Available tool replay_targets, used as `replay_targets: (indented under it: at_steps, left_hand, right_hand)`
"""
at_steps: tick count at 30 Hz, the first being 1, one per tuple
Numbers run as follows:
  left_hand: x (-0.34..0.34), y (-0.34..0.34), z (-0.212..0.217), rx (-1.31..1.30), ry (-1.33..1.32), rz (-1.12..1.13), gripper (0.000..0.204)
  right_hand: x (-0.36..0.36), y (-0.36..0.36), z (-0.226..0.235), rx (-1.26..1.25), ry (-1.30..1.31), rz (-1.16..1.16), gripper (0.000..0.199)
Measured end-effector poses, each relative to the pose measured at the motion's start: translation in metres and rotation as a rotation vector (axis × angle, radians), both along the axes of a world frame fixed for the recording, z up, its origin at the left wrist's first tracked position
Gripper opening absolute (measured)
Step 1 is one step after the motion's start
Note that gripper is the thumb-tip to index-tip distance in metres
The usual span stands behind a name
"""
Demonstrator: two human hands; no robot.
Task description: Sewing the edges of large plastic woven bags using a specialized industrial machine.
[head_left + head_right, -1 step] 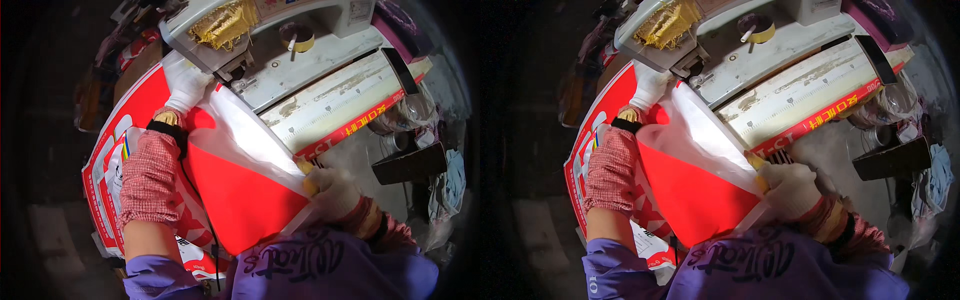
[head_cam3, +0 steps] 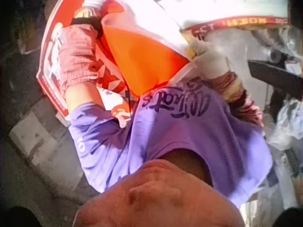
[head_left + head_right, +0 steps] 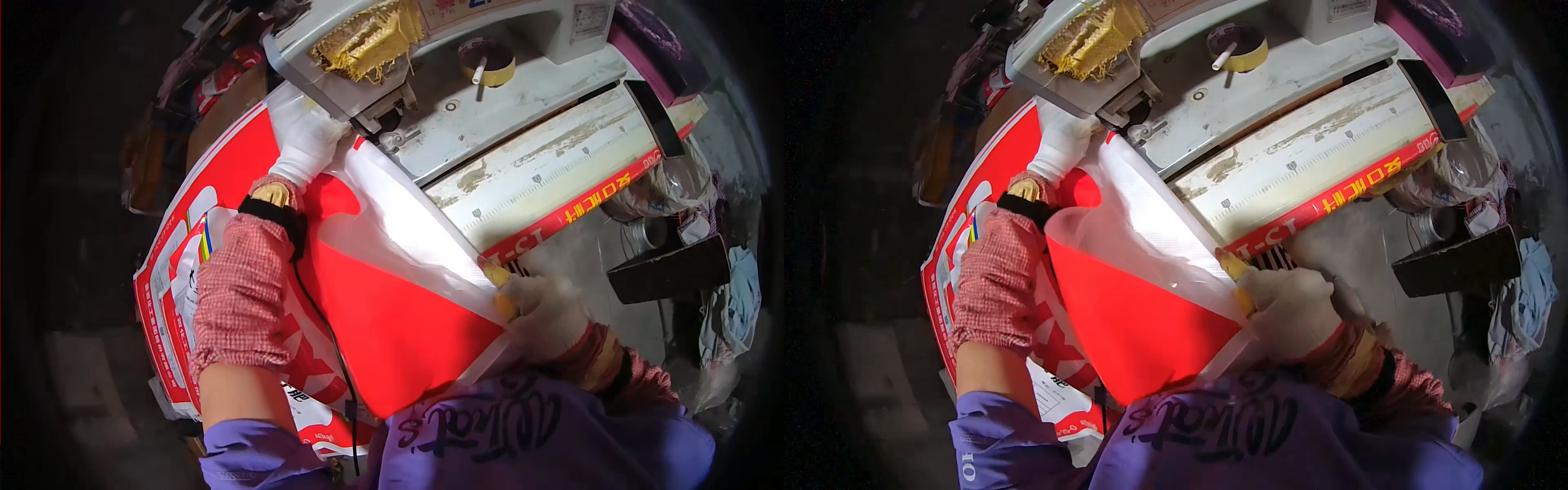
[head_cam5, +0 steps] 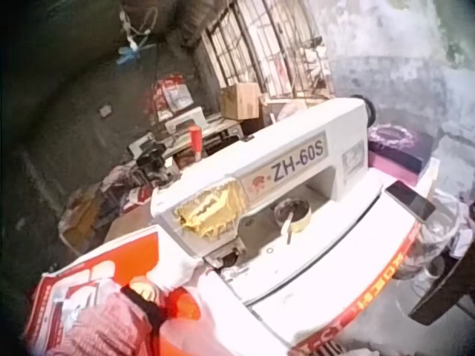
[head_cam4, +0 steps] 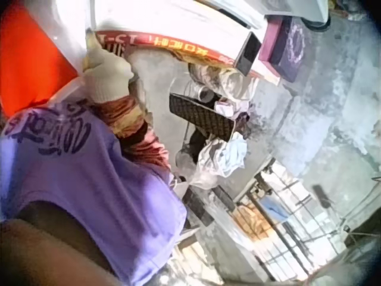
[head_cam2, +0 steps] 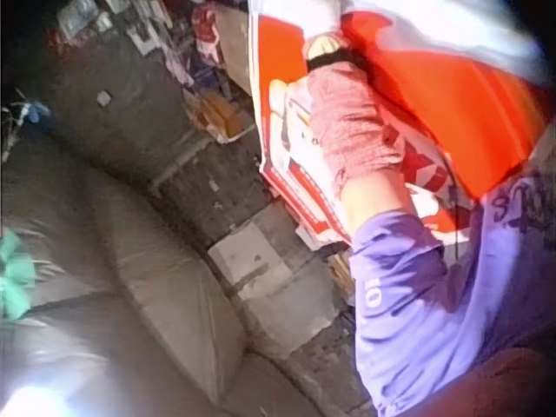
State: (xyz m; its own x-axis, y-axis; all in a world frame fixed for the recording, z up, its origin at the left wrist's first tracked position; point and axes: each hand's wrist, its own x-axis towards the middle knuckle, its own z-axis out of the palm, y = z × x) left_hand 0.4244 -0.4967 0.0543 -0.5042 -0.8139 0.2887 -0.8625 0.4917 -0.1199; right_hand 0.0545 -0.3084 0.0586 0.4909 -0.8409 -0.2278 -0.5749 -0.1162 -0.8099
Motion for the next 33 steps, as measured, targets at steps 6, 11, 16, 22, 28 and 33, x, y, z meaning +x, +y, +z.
replay_targets:
  at_steps: [6,11,16,22,28,33]
  left_hand:
    - [-0.001,0.044,0.015,0.622,0.412,0.385,0.025]
    - [-0.015,0.043,0.014,0.690,0.355,0.461,0.030]
    - [0.017,-0.027,0.021,0.419,0.141,0.420,0.029]
    - [0.098,-0.103,0.077,0.056,-0.073,0.319,0.026]
    - [0.014,-0.032,0.122,0.197,-0.387,0.378,0.031]
    - [-0.119,0.072,0.148,0.259,-0.592,0.042,0.012]
  right_hand:
    - [0.003,-0.002,-0.002,-0.069,0.189,0.174,0.060]
    - [0.007,-0.003,0.010,-0.018,0.436,0.369,0.064]
    - [0.045,-0.030,-0.024,-0.380,0.333,0.301,0.047]
    - [0.062,-0.092,-0.067,-0.332,-0.474,0.588,0.024]
    - [0.168,-0.177,-0.030,-0.586,0.222,0.601,0.022]
    - [0.159,-0.219,-0.026,-0.565,0.146,0.854,0.024]
